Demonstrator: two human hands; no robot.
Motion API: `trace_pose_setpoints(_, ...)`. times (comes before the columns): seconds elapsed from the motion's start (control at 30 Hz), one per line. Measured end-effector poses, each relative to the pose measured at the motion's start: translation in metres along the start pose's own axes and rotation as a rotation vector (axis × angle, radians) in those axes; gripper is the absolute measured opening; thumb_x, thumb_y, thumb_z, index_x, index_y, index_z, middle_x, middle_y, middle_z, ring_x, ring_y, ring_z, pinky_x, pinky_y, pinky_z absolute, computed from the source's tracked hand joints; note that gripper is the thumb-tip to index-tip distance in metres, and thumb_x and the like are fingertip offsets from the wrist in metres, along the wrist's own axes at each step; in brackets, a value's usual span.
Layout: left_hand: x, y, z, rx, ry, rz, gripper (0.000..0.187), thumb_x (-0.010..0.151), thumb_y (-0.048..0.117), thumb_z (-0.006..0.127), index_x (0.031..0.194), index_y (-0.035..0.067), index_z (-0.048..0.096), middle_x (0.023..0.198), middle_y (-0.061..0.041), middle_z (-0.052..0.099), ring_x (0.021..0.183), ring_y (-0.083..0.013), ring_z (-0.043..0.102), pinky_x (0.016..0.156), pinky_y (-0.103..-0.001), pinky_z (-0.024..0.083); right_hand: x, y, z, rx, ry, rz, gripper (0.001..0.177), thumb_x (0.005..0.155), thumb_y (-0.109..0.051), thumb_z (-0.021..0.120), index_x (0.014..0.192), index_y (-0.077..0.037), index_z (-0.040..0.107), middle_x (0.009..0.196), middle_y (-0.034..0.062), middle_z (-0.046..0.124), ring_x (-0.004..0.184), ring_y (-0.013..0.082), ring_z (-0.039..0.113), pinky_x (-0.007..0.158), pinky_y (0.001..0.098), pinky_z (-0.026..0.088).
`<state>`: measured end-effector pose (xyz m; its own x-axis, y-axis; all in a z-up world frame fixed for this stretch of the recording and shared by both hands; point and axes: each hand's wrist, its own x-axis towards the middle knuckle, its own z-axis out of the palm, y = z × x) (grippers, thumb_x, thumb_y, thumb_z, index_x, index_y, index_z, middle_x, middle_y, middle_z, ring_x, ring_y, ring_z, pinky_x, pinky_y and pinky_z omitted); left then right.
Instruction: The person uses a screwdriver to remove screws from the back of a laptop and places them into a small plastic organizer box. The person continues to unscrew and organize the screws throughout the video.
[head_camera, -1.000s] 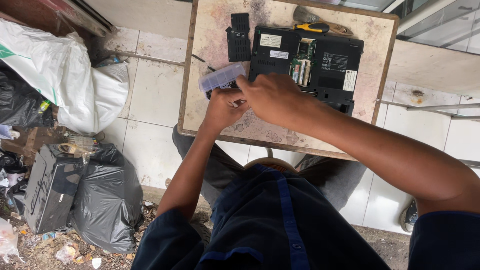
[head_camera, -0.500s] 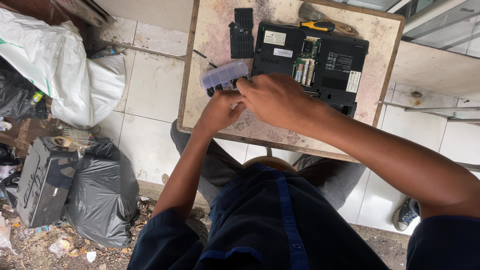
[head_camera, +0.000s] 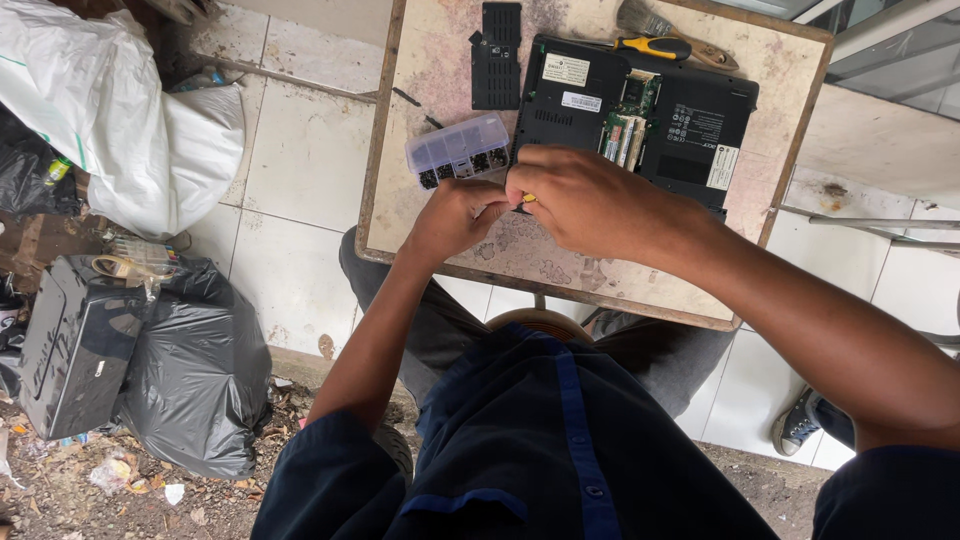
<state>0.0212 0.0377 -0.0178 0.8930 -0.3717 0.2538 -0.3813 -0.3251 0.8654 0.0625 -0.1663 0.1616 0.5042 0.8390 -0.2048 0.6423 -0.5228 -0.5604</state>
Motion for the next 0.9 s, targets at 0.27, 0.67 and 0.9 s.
trace_pose_setpoints(0.27, 0.001, -0.012, 0.003, -0.035, 0.051, 0.021, 0.016, 0.095, -0.002, 0.076, 0.095, 0.013, 0.081, 0.077, -0.012, 0.077, 0.070, -0.0369, 0.075, 0.067, -0.042, 0.061, 0.003, -0.008, 0.001, -0.092, 0.031, 0.070, 0.032, 0.109, -0.020, 0.063, 0.130, 0.004, 0.063, 0.094, 0.0248, 0.071, 0.073, 0.0361, 0.077, 0.060, 0.0425, 0.061)
trace_pose_setpoints(0.67, -0.009, -0.046, 0.021, 0.055, 0.105, -0.003, 0.020, 0.087, -0.002, 0.075, 0.075, 0.014, 0.074, 0.055, -0.004, 0.063, 0.048, -0.0250, 0.059, 0.056, -0.033, 0.052, 0.060, 0.021, 0.118, 0.760, 0.945, -0.294, 0.047, 0.113, -0.017, 0.044, 0.067, -0.012, 0.052, 0.051, -0.0001, 0.051, 0.043, 0.0124, 0.040, 0.048, 0.0263, 0.039)
trace_pose_setpoints(0.9, 0.002, -0.012, -0.011, -0.059, 0.036, 0.090, 0.024, 0.088, -0.004, 0.068, 0.069, 0.010, 0.069, 0.058, -0.011, 0.064, 0.051, -0.0358, 0.060, 0.056, -0.039, 0.048, 0.072, 0.038, 0.084, 1.098, 0.432, -0.518, 0.053, 0.116, -0.020, 0.034, 0.065, -0.015, 0.041, 0.049, -0.0047, 0.036, 0.040, 0.0063, 0.029, 0.041, 0.0200, 0.031)
